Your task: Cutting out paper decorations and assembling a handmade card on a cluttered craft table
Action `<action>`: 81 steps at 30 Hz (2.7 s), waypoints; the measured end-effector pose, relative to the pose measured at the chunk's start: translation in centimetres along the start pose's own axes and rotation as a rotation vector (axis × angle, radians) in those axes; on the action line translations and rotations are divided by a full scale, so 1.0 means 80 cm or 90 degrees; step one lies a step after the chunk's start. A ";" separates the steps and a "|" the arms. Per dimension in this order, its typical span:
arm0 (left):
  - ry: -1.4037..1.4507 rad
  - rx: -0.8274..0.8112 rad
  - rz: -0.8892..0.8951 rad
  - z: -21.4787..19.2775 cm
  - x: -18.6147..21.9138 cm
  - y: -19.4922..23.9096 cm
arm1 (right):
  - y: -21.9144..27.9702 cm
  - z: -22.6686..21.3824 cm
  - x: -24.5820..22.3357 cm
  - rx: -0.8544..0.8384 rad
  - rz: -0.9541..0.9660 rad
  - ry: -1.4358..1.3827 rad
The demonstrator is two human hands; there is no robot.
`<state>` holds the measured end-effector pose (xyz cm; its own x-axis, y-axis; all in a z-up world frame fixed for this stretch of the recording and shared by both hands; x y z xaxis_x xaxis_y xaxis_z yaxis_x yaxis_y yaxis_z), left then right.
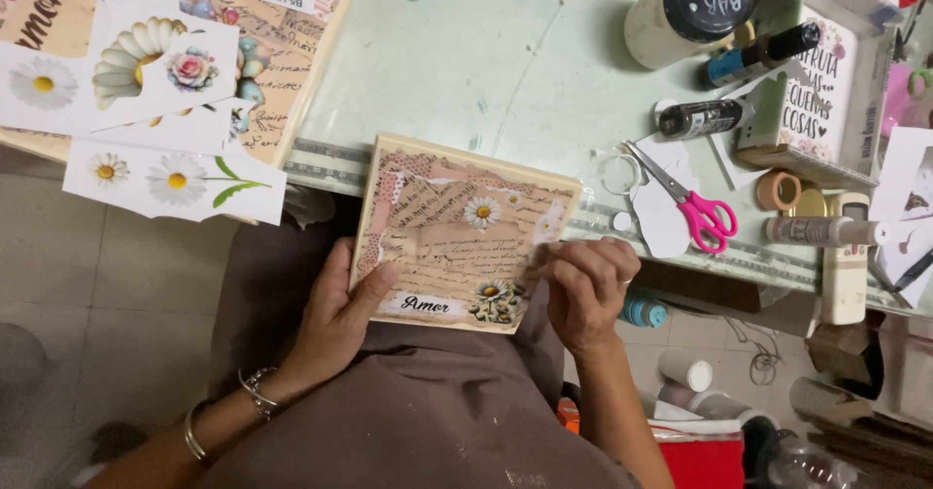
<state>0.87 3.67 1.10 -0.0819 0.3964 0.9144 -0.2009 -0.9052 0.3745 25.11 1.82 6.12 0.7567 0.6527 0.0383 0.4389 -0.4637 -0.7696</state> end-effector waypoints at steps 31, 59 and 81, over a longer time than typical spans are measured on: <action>0.022 0.027 -0.051 0.006 0.018 0.003 | -0.021 -0.038 -0.004 -0.094 0.173 -0.032; -0.052 0.055 -0.082 0.003 0.048 -0.013 | 0.085 -0.141 0.124 0.037 0.799 0.070; 0.193 -0.248 -0.026 0.018 0.023 0.016 | 0.079 -0.100 0.075 0.267 0.662 -0.127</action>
<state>1.86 3.03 3.52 -0.3357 0.5092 0.7924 -0.5553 -0.7866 0.2702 36.31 -2.03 6.58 0.5521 0.1707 -0.8161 -0.5808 -0.6236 -0.5233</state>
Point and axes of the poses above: each hand's wrist, its own y-axis away from the middle knuckle, its own z-axis out of the palm, x = y × z, the point moved 4 cm from there along -y, towards the middle knuckle, and after that the axes turned 11 degrees about -z, right-handed, at the moved point
